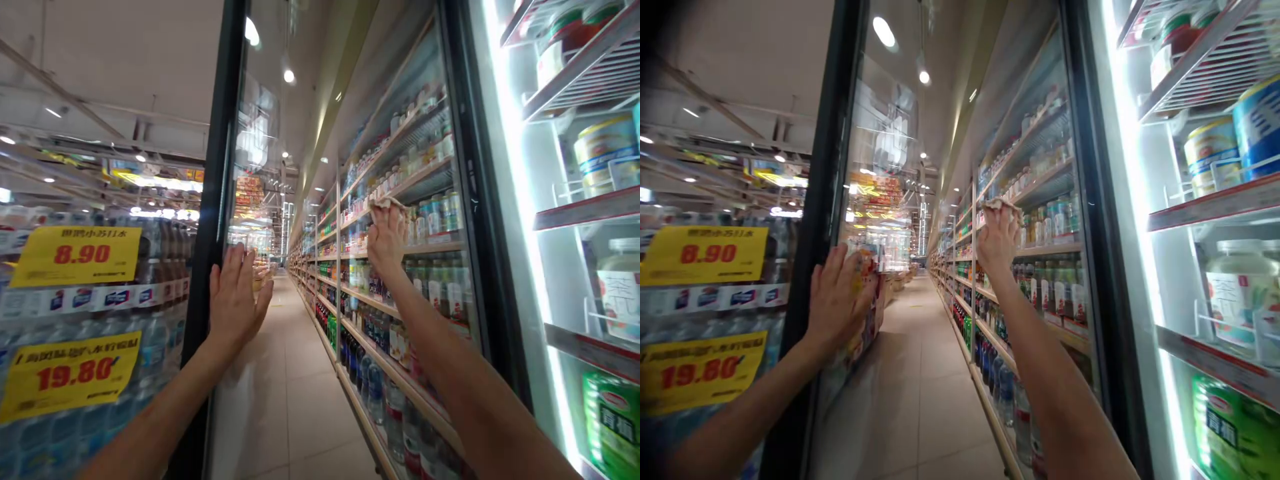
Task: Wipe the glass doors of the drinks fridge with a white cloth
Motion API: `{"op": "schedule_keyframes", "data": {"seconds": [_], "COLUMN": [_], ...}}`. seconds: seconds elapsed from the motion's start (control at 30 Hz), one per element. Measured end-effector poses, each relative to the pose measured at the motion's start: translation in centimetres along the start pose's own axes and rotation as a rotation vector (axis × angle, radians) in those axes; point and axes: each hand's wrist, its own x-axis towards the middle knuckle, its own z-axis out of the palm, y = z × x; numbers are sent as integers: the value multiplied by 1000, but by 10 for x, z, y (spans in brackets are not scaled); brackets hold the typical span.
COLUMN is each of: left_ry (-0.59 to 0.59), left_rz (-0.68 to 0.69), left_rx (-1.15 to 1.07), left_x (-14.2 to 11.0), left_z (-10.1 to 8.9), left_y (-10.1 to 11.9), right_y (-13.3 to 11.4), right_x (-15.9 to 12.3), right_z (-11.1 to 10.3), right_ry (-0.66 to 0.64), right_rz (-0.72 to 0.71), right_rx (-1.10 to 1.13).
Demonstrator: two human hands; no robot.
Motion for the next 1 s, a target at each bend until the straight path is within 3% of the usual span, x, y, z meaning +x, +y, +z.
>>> {"op": "schedule_keyframes", "data": {"seconds": [0.07, 0.17, 0.2, 0.23, 0.33, 0.4, 0.53, 0.6, 0.7, 0.77, 0.93, 1.0], "left_ry": [7, -5, -12, -17, -11, -1, -25, -43, -68, -99, -238, -260], "left_rz": [-1, 30, 39, 44, 38, 40, 69, 91, 149, 202, 336, 332], "left_rx": [0, 4, 6, 8, 16, 17, 7, 0, -11, -16, -82, -101], "left_x": [7, 17, 19, 21, 21, 17, 2, -11, -39, -63, -130, -153], "left_z": [6, 17, 21, 25, 33, 35, 36, 35, 34, 35, 36, 34], "left_y": [6, 17, 21, 23, 30, 33, 38, 41, 48, 56, 81, 85], "right_y": [16, 30, 37, 46, 75, 85, 98, 118, 151, 156, 129, 124], "right_x": [-6, -23, -26, -26, -22, -25, -55, -72, -107, -145, -251, -270], "right_z": [-4, -12, -14, -15, -16, -16, -21, -29, -42, -48, -58, -60], "right_ry": [-11, -153, -175, -165, -9, 27, -163, -167, -25, 6, -243, -199], "right_rz": [1, -318, -355, -316, 78, 191, -164, -170, 95, 176, -94, -28], "right_rx": [-15, 10, 7, -4, -57, -69, -46, -60, -124, -144, -57, -66]}}
